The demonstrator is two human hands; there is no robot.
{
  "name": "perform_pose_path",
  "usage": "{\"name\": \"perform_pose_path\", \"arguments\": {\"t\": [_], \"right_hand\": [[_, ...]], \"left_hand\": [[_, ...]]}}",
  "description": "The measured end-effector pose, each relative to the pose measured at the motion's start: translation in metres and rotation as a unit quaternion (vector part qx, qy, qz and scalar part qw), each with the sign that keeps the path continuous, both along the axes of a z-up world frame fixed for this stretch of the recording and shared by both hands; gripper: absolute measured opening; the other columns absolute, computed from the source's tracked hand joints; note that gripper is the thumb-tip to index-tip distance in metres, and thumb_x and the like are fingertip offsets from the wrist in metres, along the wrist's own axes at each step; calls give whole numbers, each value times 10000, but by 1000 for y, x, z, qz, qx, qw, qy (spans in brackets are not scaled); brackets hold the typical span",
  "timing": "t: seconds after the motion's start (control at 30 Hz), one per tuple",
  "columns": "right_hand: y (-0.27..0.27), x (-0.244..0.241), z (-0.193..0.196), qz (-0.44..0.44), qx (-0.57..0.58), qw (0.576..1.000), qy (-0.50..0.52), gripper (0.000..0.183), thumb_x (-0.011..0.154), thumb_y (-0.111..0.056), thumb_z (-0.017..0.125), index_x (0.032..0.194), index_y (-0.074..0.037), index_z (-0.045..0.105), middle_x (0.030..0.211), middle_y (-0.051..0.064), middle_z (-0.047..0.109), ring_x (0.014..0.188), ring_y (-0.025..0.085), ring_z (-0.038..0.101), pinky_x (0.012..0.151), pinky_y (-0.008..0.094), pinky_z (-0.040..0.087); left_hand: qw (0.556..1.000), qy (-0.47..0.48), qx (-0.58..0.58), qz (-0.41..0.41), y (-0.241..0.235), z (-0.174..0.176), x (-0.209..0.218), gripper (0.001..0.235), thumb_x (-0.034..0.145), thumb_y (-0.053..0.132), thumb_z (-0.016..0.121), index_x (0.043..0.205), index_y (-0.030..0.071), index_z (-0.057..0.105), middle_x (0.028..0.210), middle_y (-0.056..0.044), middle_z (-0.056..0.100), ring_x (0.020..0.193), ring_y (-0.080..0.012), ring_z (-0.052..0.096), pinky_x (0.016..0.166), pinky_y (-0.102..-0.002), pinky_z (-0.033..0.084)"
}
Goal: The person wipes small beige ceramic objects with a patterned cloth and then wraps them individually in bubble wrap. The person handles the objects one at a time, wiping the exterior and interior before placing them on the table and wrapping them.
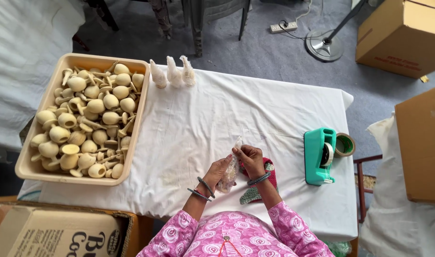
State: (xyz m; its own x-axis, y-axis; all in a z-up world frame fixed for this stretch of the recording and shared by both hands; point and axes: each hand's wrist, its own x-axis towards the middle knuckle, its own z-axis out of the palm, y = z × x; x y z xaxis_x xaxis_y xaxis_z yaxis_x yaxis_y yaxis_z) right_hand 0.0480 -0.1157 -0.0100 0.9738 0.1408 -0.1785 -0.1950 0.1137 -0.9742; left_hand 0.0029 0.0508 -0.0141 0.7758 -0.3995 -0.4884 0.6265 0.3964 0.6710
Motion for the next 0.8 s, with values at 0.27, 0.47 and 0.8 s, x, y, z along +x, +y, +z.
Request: {"name": "perform_pose_path", "arguments": {"t": [0.27,0.47,0.8], "right_hand": [[-34,18,-22,13,-18,1000,-12,259,917,-232,787,797,-8,736,632,-7,655,543,61,553,489,248,463],[-78,41,-27,18,-40,999,11,271,950,-284,740,1059,-36,745,835,10,721,738,92,661,621,258,556],[-63,-47,35,-6,-237,922,-306,407,899,-71,718,1295,-12,643,1357,141,597,1137,268,649,954,379,552]], "left_hand": [[993,-46,55,95,-44,-20,3,402,932,399,746,1110,43,689,882,-32,698,725,-104,657,622,-258,569],[992,-17,-21,124,-63,-16,34,360,913,379,739,1117,85,701,866,-38,710,707,-126,669,583,-276,571],[958,27,-137,249,-97,-5,64,571,872,435,748,1270,77,550,983,-144,663,790,-294,751,645,-408,657]]}}
